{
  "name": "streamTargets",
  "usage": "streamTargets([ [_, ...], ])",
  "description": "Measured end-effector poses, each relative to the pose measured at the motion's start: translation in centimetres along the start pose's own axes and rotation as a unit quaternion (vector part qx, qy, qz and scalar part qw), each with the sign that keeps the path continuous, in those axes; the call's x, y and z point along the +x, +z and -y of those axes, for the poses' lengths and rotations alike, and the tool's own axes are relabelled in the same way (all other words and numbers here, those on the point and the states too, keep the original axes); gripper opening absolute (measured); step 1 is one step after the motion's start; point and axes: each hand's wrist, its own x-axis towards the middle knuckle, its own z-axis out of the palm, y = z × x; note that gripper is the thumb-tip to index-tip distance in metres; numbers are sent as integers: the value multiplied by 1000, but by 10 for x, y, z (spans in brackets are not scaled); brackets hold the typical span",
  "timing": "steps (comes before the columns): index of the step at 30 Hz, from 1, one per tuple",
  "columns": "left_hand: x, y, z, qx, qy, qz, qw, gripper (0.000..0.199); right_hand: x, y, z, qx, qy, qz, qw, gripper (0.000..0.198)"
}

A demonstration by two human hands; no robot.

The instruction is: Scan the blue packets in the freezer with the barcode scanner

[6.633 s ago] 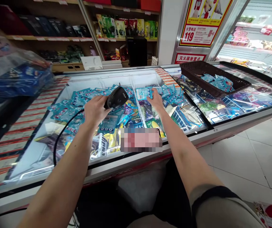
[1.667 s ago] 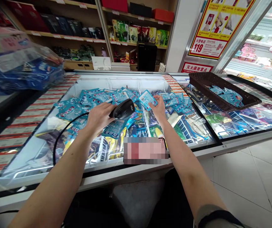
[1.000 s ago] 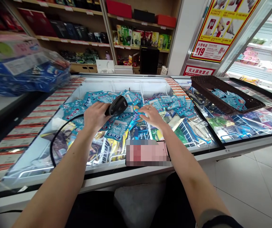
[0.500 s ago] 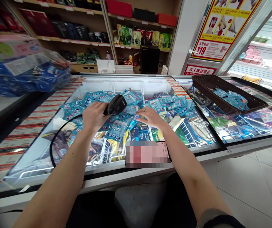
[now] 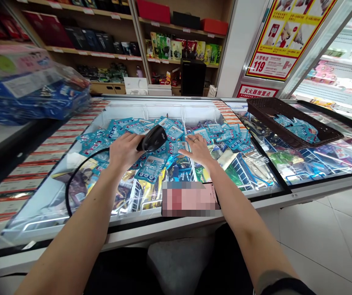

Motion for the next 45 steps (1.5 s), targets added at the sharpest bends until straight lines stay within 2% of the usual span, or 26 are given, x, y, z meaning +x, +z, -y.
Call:
streamTargets([
  [7, 0, 0, 0, -12, 3, 3, 1000, 32, -1, -7, 1, 104, 80, -25, 991, 72],
  [13, 1, -4, -2, -2, -4, 1, 1000, 32, 0, -17, 0, 264, 90, 12, 960, 63],
  [18, 1, -3, -2, -4, 3, -3, 1000, 31, 5, -12, -7, 344, 128, -65, 928, 61],
  [23, 3, -2, -7, -20, 47, -6, 999, 32, 8, -8, -19, 378, 155, -157, 899, 55],
  [28, 4, -2, -14, -44, 93, 10, 995, 32, 7, -13, -19, 339, 139, -144, 919, 53],
  [34, 4, -2, -16, -49, 91, 14, 995, 32, 6, -12, -16, 272, 120, -134, 945, 53],
  [38, 5, -3, -17, -47, 96, 19, 994, 31, 9, -5, -21, 270, 124, -148, 943, 58],
  [45, 6, -5, -22, -42, 118, 44, 991, 32, 10, -4, -20, 304, 121, -173, 929, 55],
])
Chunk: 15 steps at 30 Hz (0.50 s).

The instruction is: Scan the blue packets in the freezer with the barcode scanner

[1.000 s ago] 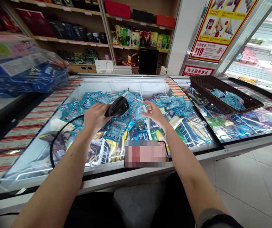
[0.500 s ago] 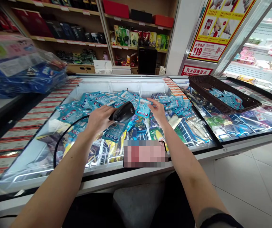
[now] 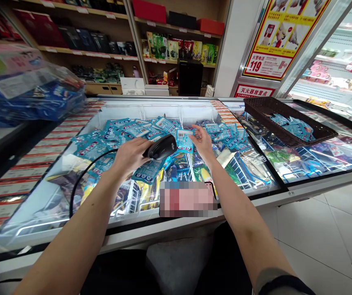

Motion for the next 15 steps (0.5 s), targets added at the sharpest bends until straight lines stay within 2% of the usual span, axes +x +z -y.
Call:
streamTargets([
  [10, 0, 3, 1, -11, 7, 7, 1000, 33, -1, 2, 3, 14, -14, 4, 1000, 53],
  [15, -1, 4, 2, -13, -5, -3, 1000, 34, 1, -3, 2, -26, -12, -10, 1000, 53],
])
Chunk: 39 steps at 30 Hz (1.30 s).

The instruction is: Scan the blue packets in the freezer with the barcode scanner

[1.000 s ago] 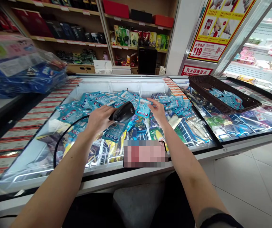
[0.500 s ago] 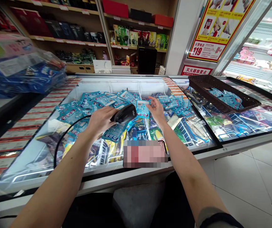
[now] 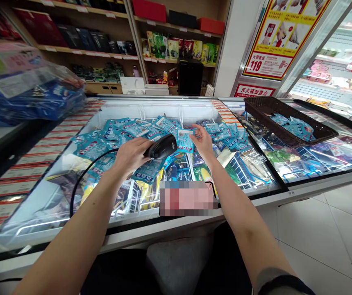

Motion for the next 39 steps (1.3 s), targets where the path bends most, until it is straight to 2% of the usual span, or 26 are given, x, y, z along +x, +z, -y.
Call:
streamTargets([
  [4, -2, 2, 3, 15, -20, -17, 1000, 33, 2, -15, -9, -119, 34, -58, 991, 43],
  [7, -2, 3, 5, 22, -30, -21, 999, 33, -1, -25, -11, -249, 33, -90, 964, 35],
  [9, -3, 3, 6, 25, -32, -17, 999, 33, -4, -26, -6, -318, 10, -87, 944, 36],
  [11, -2, 3, 6, 25, -32, -13, 999, 34, -8, -22, 3, -352, -24, -42, 935, 39],
  [13, -2, 3, 5, 21, -33, -9, 999, 34, -12, -15, 12, -360, -66, 50, 929, 43],
  [15, -2, 3, 5, 17, -36, -5, 999, 34, -15, -6, 18, -372, -104, 144, 911, 45],
  [17, -2, 3, 6, 15, -39, -3, 999, 34, -16, 0, 19, -386, -109, 186, 897, 42],
  [21, -3, 4, 7, 15, -39, -3, 999, 35, -12, -1, 14, -394, -84, 185, 896, 38],
  [27, -4, 4, 9, 13, -41, -6, 999, 33, -7, -19, 3, -417, -51, 145, 896, 27],
  [32, -4, 2, 10, 17, -39, -10, 999, 33, -8, -30, -4, -430, -37, 105, 896, 35],
  [35, -4, 2, 10, 24, -39, -11, 999, 33, -9, -28, -5, -431, -60, 104, 895, 37],
  [39, -4, 2, 10, 23, -47, -11, 999, 32, -11, -23, -9, -430, -95, 139, 887, 36],
])
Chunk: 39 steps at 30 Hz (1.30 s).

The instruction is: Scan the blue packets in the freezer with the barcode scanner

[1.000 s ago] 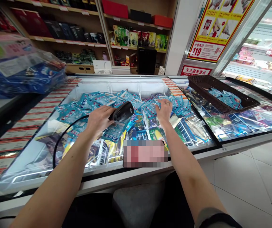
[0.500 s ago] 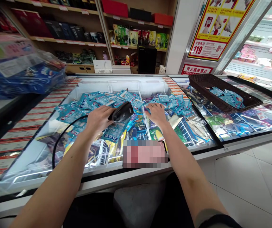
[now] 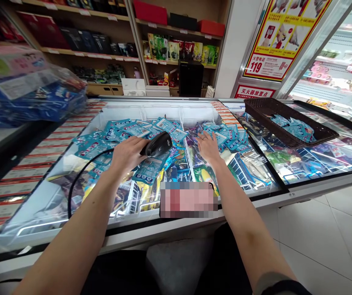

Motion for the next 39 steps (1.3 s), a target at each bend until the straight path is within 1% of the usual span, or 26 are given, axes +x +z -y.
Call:
streamTargets([
  [2, 0, 0, 0, 0, -4, 0, 1000, 33, 0, 2, 0, -1, 12, 8, 1000, 35],
  [4, -1, 0, 1, 3, -7, -3, 1000, 33, 1, 2, 1, -2, 30, 0, 1000, 33],
  [6, -1, 0, 3, 7, -8, -6, 1000, 34, 2, -1, 4, 2, 29, -8, 1000, 33],
  [9, -2, 0, 5, 18, -16, -13, 1000, 35, 5, -6, 15, 26, -21, 10, 999, 41],
  [12, -2, -2, 6, 23, -35, -16, 999, 35, 9, -9, 31, 55, -108, 65, 991, 49],
  [14, -3, -3, 6, 26, -44, -14, 999, 34, 11, -11, 41, 72, -151, 92, 982, 49],
  [16, -3, -4, 6, 31, -45, -10, 998, 34, 12, -12, 46, 90, -164, 95, 978, 47],
  [18, -3, -4, 6, 34, -43, -10, 998, 34, 12, -13, 45, 107, -144, 77, 981, 45],
  [22, -2, -3, 5, 32, -42, -12, 999, 35, 11, -10, 35, 127, -57, 26, 990, 44],
  [25, -2, -3, 4, 27, -33, -10, 999, 35, 9, -4, 30, 119, -12, -17, 993, 46],
  [27, -2, -2, 4, 21, -27, -10, 999, 35, 8, 2, 31, 95, 11, -40, 995, 53],
  [29, -1, -2, 3, 13, -23, -11, 1000, 34, 8, 6, 32, 64, 28, -42, 997, 63],
  [31, -1, -1, 3, 8, -18, -10, 1000, 34, 9, 10, 32, 43, 39, -31, 998, 68],
  [33, 0, -1, 2, 11, -11, -7, 1000, 34, 12, 13, 29, 46, 48, -20, 998, 66],
  [37, 1, 0, 0, 23, 7, 2, 1000, 33, 15, 16, 25, 92, 68, -7, 993, 54],
  [39, 1, 1, -1, 27, 16, 5, 999, 35, 14, 16, 26, 101, 79, -10, 992, 54],
])
